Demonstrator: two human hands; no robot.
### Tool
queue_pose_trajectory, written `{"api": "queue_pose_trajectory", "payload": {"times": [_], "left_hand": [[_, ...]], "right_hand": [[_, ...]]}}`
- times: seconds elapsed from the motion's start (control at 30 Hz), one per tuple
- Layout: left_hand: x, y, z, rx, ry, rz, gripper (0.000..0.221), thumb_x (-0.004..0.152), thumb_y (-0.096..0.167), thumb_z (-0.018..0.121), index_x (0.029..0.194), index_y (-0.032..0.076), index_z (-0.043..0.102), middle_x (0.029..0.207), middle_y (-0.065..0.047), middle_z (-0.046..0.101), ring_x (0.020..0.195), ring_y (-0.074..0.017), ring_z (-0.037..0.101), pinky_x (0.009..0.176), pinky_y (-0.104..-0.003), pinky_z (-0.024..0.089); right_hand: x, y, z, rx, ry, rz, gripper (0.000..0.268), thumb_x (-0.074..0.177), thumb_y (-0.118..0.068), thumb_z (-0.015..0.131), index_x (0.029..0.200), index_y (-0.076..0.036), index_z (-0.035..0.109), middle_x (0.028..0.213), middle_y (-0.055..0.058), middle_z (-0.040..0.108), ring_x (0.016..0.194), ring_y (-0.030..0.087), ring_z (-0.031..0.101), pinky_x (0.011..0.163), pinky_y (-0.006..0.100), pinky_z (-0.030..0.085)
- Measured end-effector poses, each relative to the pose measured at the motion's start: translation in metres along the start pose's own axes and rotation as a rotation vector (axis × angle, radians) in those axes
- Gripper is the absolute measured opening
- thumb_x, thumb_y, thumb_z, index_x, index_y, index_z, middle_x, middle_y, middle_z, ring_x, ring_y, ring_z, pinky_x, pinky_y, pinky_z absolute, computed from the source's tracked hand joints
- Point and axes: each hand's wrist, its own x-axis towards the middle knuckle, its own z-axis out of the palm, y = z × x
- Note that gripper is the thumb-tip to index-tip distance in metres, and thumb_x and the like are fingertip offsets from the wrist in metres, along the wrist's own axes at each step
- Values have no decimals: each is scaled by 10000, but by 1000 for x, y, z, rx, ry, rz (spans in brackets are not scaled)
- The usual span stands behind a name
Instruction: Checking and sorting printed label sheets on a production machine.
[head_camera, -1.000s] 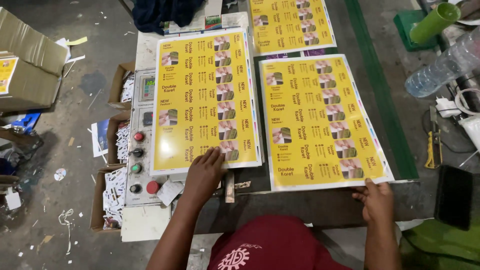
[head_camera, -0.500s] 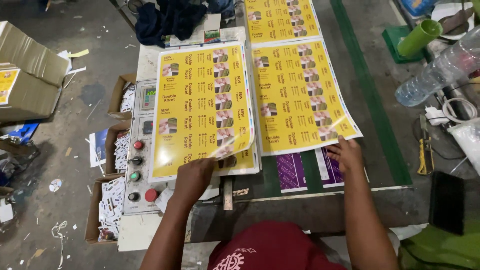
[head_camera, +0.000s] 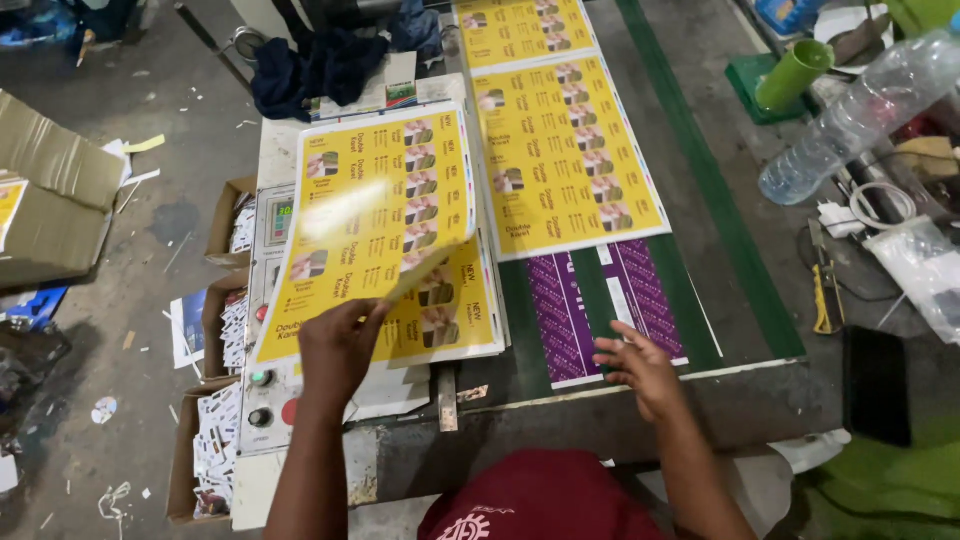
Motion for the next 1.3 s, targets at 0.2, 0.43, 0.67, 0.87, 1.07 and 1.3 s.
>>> {"api": "queue_pose_trajectory", "payload": {"times": [0.2,0.43,0.67,0.87,1.07,1.3], "left_hand": [[-18,-3,52,-37,131,58,152,868,218,866,825,127,752,700,-63,742,623,-273,720,556,-363,571],[-53,81,114,-163,-3,554,79,957,241,708,917,175,725,993,-79,739,909,-313,720,788,-420,575],[-68,59,124,-102,-306,500,331,914,203,717,1184,11,729,1242,-218,717,1231,-377,652,1076,-543,438],[-51,5,84,222,-540,153,550,956,436,702,1367,79,627,1450,-227,579,1418,-407,469,1171,-570,335],[-60,-33,76,504,-540,246,592,869,338,768,1369,59,617,1440,-172,604,1380,-358,537,1124,-506,420],[-43,-19,52,368,-486,223,173,992,232,645,1124,183,744,1073,-51,777,1067,-277,746,804,-389,609]], "right_hand": [[-28,-9,63,-7,-174,-10,507,964,-148,645,1457,-54,573,1191,303,733,897,324,785,575,312,637],[-25,32,97,69,-346,-27,629,930,-286,722,1463,-13,530,1267,254,691,971,377,732,588,454,674],[4,64,7,180,57,-70,305,1024,-108,604,1294,27,563,976,165,698,678,314,748,485,404,645],[3,60,-97,65,287,-140,260,1051,-114,588,1310,-87,581,1029,73,694,685,239,724,483,366,639],[12,71,-152,23,273,-88,187,1044,-93,605,1224,-43,600,996,133,707,730,287,739,499,410,638],[40,49,-88,43,208,-53,281,1033,-167,656,1277,-38,603,991,143,694,749,305,741,514,415,641]]}}
